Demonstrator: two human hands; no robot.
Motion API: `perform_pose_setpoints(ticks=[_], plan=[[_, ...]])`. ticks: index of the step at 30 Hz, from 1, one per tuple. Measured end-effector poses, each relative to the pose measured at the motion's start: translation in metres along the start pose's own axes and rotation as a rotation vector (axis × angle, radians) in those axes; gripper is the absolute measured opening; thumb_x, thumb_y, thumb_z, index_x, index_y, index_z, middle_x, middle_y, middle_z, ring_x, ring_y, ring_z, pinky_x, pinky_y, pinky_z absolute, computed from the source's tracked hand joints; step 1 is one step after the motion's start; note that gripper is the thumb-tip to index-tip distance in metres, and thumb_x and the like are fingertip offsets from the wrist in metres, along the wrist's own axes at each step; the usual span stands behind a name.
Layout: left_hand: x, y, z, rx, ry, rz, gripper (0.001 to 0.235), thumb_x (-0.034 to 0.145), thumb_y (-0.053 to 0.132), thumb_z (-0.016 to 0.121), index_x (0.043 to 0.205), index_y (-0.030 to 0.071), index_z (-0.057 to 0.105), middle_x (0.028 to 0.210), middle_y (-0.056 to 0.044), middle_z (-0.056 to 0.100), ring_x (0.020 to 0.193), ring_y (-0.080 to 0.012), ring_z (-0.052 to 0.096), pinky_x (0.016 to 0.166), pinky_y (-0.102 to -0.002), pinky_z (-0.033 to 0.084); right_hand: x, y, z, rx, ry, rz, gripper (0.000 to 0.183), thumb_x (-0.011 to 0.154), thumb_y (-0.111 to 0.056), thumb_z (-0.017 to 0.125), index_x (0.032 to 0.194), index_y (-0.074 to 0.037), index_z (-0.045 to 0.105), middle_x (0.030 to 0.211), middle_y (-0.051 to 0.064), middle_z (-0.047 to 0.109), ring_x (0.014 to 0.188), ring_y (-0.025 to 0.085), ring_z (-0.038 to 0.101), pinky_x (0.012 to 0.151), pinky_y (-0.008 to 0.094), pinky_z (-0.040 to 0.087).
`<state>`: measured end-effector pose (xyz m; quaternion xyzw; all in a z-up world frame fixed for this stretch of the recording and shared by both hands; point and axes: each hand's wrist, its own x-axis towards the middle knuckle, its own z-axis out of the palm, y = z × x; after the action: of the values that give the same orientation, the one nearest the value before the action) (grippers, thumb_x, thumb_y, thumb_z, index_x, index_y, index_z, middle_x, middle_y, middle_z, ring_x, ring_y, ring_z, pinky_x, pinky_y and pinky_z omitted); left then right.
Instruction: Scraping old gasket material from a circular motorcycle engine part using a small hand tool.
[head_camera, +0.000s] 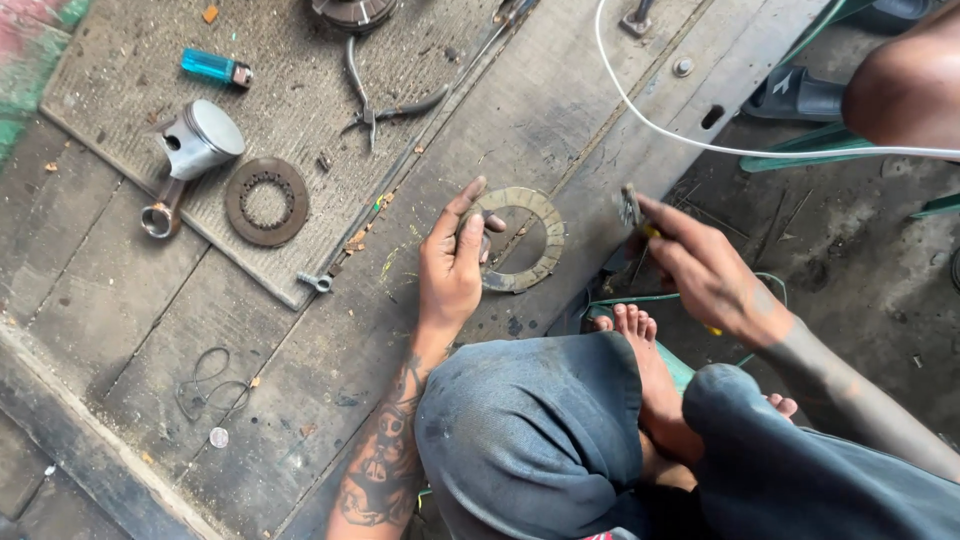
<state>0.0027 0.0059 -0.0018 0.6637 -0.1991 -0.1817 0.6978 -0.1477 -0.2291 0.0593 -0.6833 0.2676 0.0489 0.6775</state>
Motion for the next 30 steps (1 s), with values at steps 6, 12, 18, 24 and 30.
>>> perform_pose_setpoints(ticks=[6, 12, 18, 24, 30], plan=[[0.0, 0.018, 0.001, 0.204, 0.033, 0.026, 0.039, 0.108, 0.009, 0.046, 0.146, 0.005, 0.054, 0.086, -0.014, 0.072, 0.063, -0.013, 0.057, 0.057, -0.029, 0.052, -0.03, 0.01, 0.023, -0.698, -0.131, -0.288, 0.061, 0.095, -0.01, 0.053, 0.155, -0.013, 0.049, 0.117, 0.023, 0.071, 0.089, 0.047, 0.072, 0.064, 0.053, 0.058], [0.003, 0.018, 0.001, 0.32, 0.027, 0.068, 0.035, 0.109, 0.01, 0.048, 0.142, 0.008, 0.06, 0.082, -0.01, 0.07, 0.068, -0.016, 0.064, 0.06, -0.033, 0.057, -0.029, 0.024, 0.043, -1.076, -0.138, -0.582, 0.065, 0.094, -0.005, 0.047, 0.158, -0.015, 0.045, 0.097, 0.014, 0.063, 0.071, 0.037, 0.065, 0.049, 0.049, 0.056], [0.0, 0.015, 0.003, 0.344, 0.03, 0.039, 0.034, 0.108, 0.009, 0.045, 0.137, 0.004, 0.062, 0.079, -0.011, 0.069, 0.068, -0.0206, 0.065, 0.061, -0.036, 0.057, -0.01, 0.045, 0.047, -1.026, -0.221, -0.715, 0.059, 0.094, -0.011, 0.044, 0.153, -0.007, 0.049, 0.094, 0.011, 0.054, 0.069, 0.033, 0.062, 0.047, 0.048, 0.056], [-0.001, 0.011, -0.001, 0.333, 0.029, 0.049, 0.033, 0.109, 0.011, 0.044, 0.135, 0.006, 0.063, 0.079, -0.009, 0.068, 0.071, -0.0205, 0.066, 0.063, -0.037, 0.058, -0.02, 0.038, 0.05, -1.108, -0.218, -0.692, 0.059, 0.092, -0.007, 0.047, 0.151, -0.004, 0.05, 0.088, 0.012, 0.052, 0.066, 0.036, 0.061, 0.04, 0.05, 0.052], [0.003, 0.01, -0.002, 0.321, 0.033, 0.071, 0.032, 0.109, 0.009, 0.044, 0.135, 0.006, 0.063, 0.079, -0.008, 0.066, 0.071, -0.0184, 0.066, 0.066, -0.035, 0.059, -0.021, 0.045, 0.045, -1.101, -0.181, -0.681, 0.057, 0.092, -0.007, 0.055, 0.149, -0.006, 0.054, 0.087, 0.012, 0.053, 0.063, 0.037, 0.061, 0.044, 0.052, 0.053]])
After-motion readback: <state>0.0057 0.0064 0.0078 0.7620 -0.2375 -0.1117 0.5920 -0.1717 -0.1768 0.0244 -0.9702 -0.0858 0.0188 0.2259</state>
